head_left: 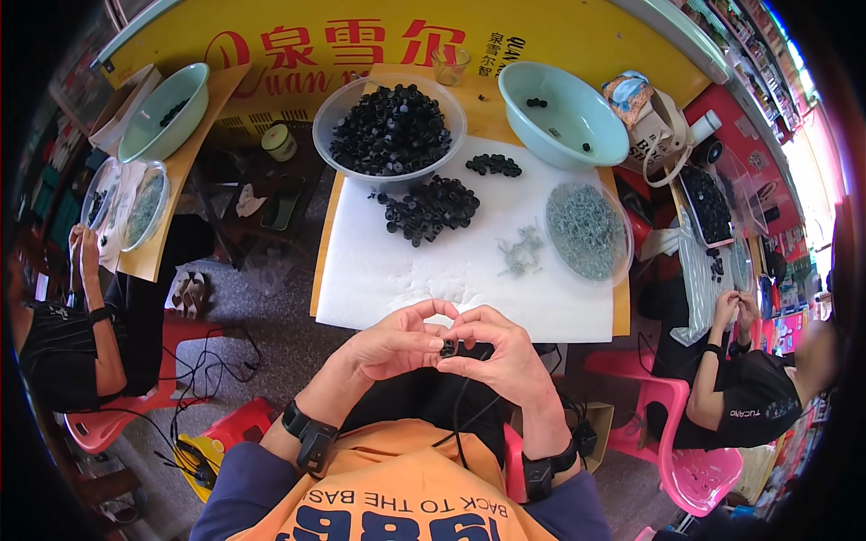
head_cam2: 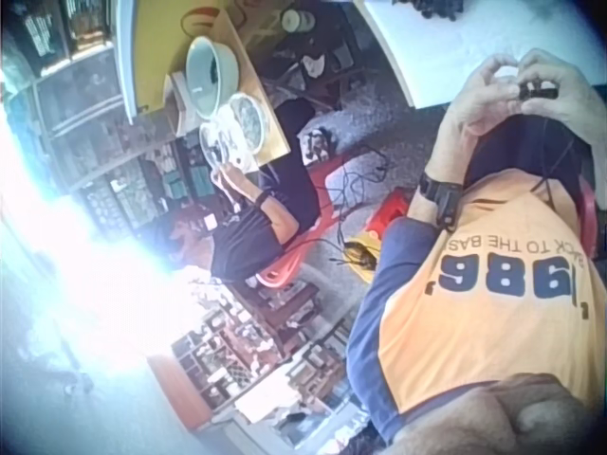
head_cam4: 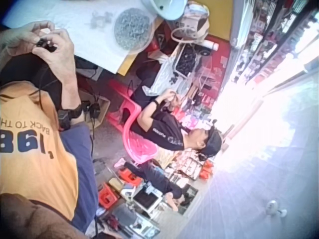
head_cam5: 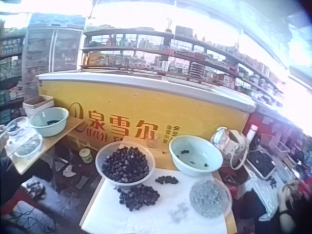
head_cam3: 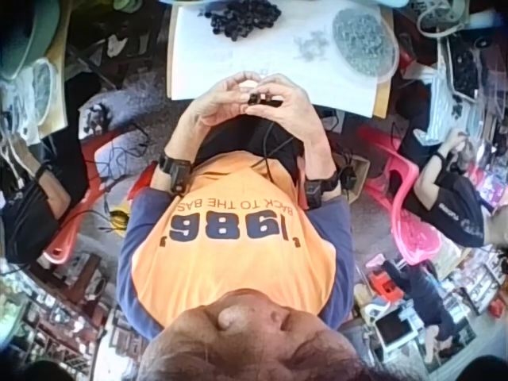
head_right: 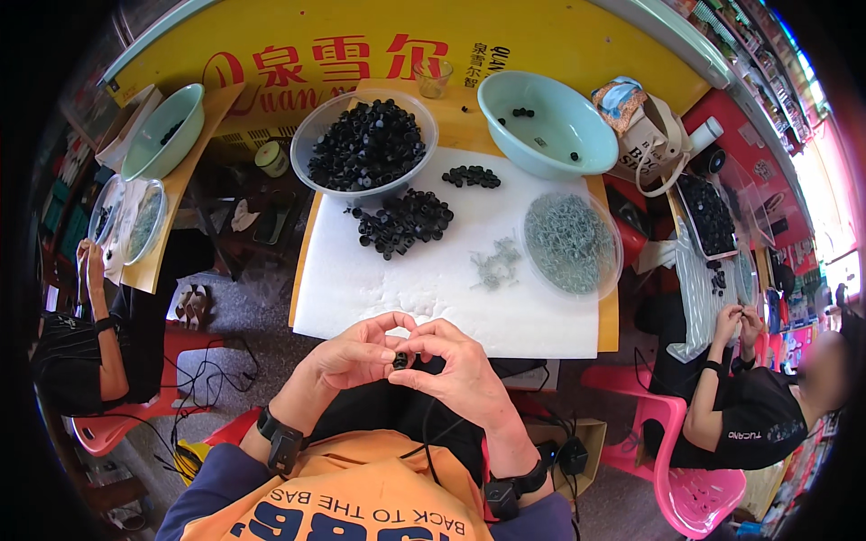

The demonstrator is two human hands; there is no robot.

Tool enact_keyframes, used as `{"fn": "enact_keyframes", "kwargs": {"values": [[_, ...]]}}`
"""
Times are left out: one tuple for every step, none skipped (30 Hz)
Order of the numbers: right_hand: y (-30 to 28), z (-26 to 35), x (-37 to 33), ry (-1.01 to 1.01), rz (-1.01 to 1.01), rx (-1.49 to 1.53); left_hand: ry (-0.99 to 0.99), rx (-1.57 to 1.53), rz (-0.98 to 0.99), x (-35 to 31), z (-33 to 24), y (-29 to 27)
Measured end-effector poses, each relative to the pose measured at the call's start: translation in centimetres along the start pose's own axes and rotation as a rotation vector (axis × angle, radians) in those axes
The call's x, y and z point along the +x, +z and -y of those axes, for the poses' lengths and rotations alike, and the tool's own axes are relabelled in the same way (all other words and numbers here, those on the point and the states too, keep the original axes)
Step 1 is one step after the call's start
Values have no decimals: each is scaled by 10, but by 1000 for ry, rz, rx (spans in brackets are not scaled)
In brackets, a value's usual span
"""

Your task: The person is assembling small white inserts into black plastic base components by hand at a table.

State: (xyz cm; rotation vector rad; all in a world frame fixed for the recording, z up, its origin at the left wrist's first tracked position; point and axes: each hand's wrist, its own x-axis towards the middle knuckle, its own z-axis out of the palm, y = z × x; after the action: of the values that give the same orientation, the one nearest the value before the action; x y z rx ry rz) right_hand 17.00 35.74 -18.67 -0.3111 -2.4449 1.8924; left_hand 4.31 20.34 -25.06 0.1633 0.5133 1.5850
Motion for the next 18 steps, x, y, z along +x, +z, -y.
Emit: {"fn": "enact_keyframes", "kwargs": {"values": [[0,3,0,24,13,-28,-5,0,15,0,-1,1],[-1,3,-1,24,11,-28,-10,1,31,0,-1,2],[-2,3,-1,29,21,-42,-12,2,31,0,-1,3],[-2,4,-1,33,30,-57,-18,0,32,0,0,3],[-2,4,-2,34,28,-57,-24,-3,32,0,0,3],[-3,4,-2,36,34,-62,-26,-3,33,0,1,3],[-3,4,-2,38,39,-68,-28,-2,33,0,2,2],[-3,3,-2,38,37,-67,-29,-1,32,0,3,1],[-3,0,-2,18,36,-75,-31,-1,33,1,3,1],[-3,-1,-2,-2,35,-82,-31,-1,28,1,3,2],[-3,0,-2,-2,35,-81,-29,-1,22,0,4,1],[-2,1,-2,-10,39,-65,-29,-1,21,0,3,1],[-2,1,-2,-18,43,-49,-38,1,16,0,3,1],[-2,1,-2,-17,42,-49,-47,2,12,0,3,1],[-2,1,-2,-15,51,-68,-48,2,12,-1,3,0],[-3,1,-2,-12,61,-88,-47,8,7,-1,3,0],[-3,0,-3,-12,59,-88,-47,14,2,-1,3,0],[-3,-2,-3,-21,69,-90,-48,15,2,-1,3,0]]}}
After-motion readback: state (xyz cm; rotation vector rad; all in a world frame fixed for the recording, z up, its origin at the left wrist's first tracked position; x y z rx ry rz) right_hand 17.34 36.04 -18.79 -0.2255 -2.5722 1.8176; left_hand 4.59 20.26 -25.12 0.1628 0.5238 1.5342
